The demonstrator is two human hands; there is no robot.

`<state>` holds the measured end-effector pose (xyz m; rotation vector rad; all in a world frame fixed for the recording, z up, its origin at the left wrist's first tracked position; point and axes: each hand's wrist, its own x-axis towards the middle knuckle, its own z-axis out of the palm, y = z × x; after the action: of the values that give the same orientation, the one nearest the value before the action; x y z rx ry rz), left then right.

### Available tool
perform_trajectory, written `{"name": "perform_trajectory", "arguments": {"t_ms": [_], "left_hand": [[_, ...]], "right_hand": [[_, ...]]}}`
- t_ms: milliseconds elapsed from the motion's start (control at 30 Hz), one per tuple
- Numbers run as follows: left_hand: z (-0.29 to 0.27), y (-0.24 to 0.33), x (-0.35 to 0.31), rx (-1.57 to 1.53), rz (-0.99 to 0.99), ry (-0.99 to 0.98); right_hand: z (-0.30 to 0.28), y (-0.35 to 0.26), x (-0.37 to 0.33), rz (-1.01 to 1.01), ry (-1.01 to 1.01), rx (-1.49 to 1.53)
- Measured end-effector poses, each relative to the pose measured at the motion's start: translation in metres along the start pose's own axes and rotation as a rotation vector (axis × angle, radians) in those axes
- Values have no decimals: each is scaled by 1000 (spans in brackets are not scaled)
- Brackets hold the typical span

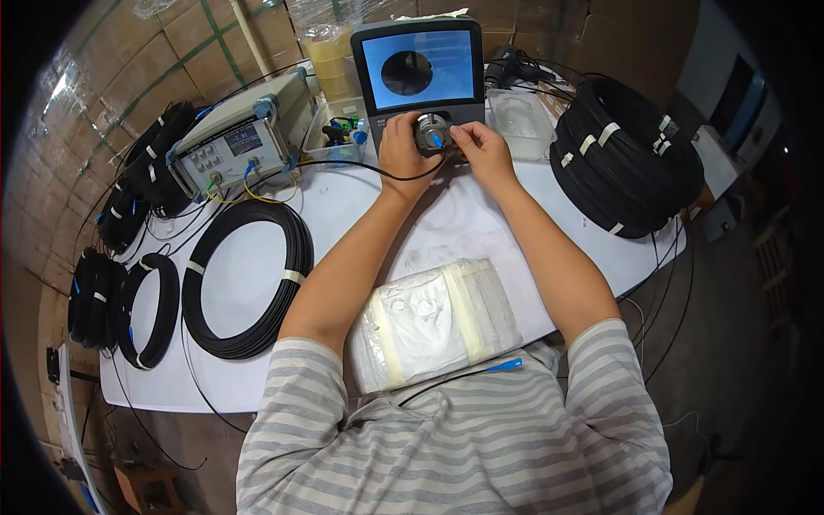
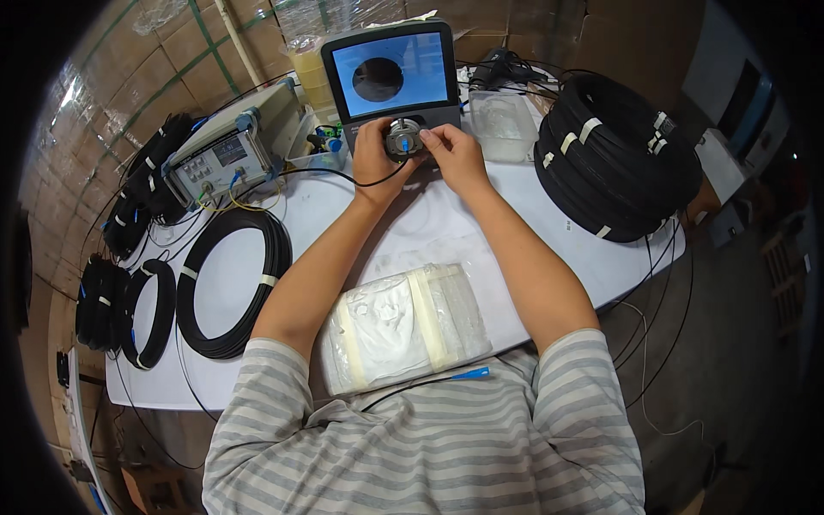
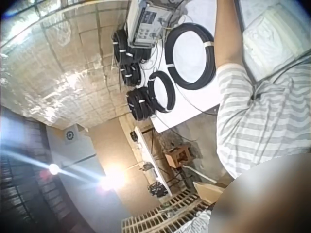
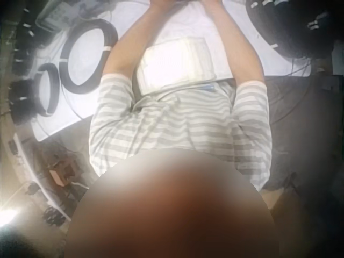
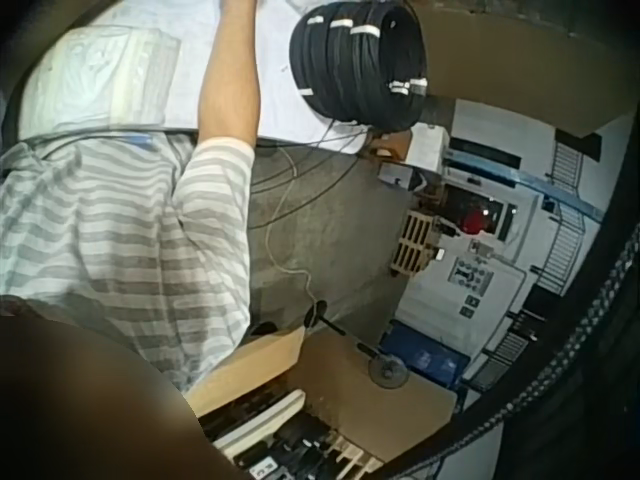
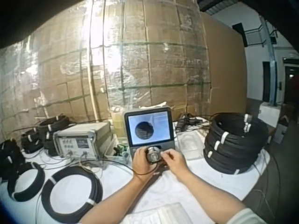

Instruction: Inspecting a wire or cable cross-section using a digital microscope and an oscilloscope.

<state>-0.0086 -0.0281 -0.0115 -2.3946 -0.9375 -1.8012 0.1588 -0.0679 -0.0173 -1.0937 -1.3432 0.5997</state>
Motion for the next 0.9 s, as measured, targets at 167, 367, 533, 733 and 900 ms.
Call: {"name": "perform_trajectory", "arguments": {"t_ms": [167,367,533,733,900], "left_hand": [[3,-3,1,20,-35,4],[1,-7,0,-7,14,-17],[-1,-9,-1,-9,43,-43],[-2,-9,-2,-7,37,-42],[-2,-6,0,-17,40,-37]], "right_hand": [[-2,2,2,24,-15,15],[-2,6,3,17,-9,2],[-2,4,1,21,-14,16],[0,-1,1,-13,22,-8],[12,-15,15,-97,130,-1]]}}
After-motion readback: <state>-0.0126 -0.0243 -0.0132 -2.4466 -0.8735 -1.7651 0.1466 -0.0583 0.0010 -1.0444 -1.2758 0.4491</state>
